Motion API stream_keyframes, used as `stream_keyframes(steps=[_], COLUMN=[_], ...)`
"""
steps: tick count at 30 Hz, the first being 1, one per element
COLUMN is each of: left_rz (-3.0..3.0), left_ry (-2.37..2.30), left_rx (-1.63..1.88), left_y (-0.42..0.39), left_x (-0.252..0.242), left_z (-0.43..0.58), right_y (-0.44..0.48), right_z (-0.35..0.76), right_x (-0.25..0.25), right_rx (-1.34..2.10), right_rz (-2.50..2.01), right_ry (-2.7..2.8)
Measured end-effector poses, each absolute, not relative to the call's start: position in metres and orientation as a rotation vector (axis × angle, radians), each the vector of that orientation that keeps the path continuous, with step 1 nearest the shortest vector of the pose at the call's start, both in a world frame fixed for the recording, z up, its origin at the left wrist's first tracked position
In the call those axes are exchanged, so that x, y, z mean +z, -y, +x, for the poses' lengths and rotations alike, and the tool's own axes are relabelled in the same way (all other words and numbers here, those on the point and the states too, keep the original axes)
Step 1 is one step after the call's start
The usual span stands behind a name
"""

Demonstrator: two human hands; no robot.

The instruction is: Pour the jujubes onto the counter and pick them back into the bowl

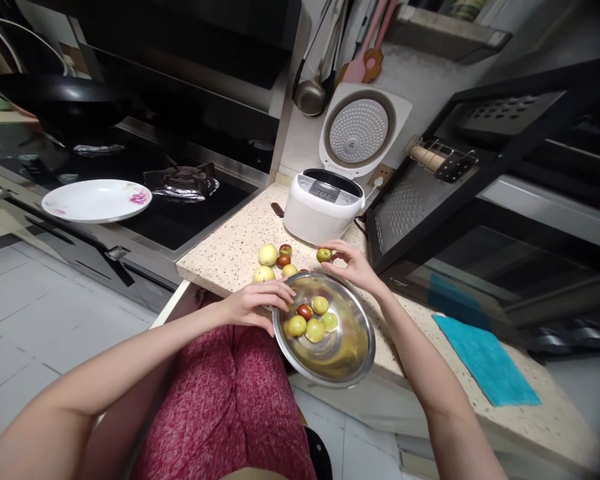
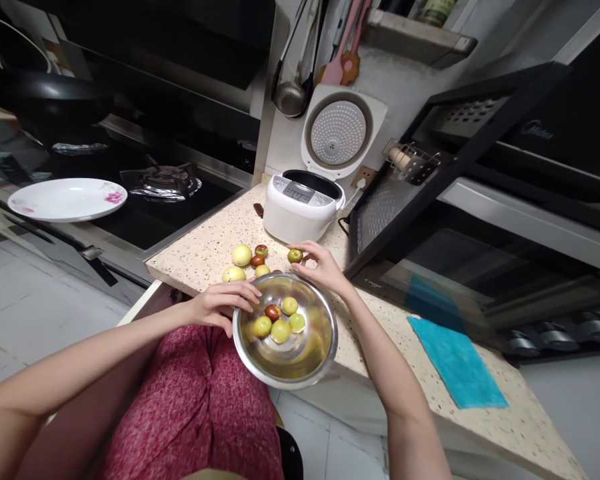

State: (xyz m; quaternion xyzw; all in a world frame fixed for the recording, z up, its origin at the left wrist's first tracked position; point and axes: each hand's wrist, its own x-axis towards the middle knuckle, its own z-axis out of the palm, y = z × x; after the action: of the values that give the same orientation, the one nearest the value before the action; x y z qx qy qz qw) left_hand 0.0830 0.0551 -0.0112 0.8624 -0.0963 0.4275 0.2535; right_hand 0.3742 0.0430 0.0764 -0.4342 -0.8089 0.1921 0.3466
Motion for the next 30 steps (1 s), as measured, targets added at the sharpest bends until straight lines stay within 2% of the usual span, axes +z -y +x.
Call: stream_keyframes(steps=[6,12,23,30], left_rz=[2.356,2.370,2.357,2.361], left_ry=[0.250,0.246,0.244,0.257], left_rx=[1.133,1.151,1.122,1.109], left_y=[-0.056,-0.054,-0.055,-0.056], left_x=[-0.014,-0.006,-0.002,-0.006], left_z=[0.082,0.081,0.082,0.081], right_y=[-0.002,0.018,0.033,0.045], right_z=[0.376,0.376,0.370,0.355], right_x=[0.076,0.072,0.091,0.087], right_rx=[0.465,0.634,0.900,0.937], right_rz=[-1.035,-1.047,-0.784,-0.665], right_ry=[2.239,2.316,2.481,2.632])
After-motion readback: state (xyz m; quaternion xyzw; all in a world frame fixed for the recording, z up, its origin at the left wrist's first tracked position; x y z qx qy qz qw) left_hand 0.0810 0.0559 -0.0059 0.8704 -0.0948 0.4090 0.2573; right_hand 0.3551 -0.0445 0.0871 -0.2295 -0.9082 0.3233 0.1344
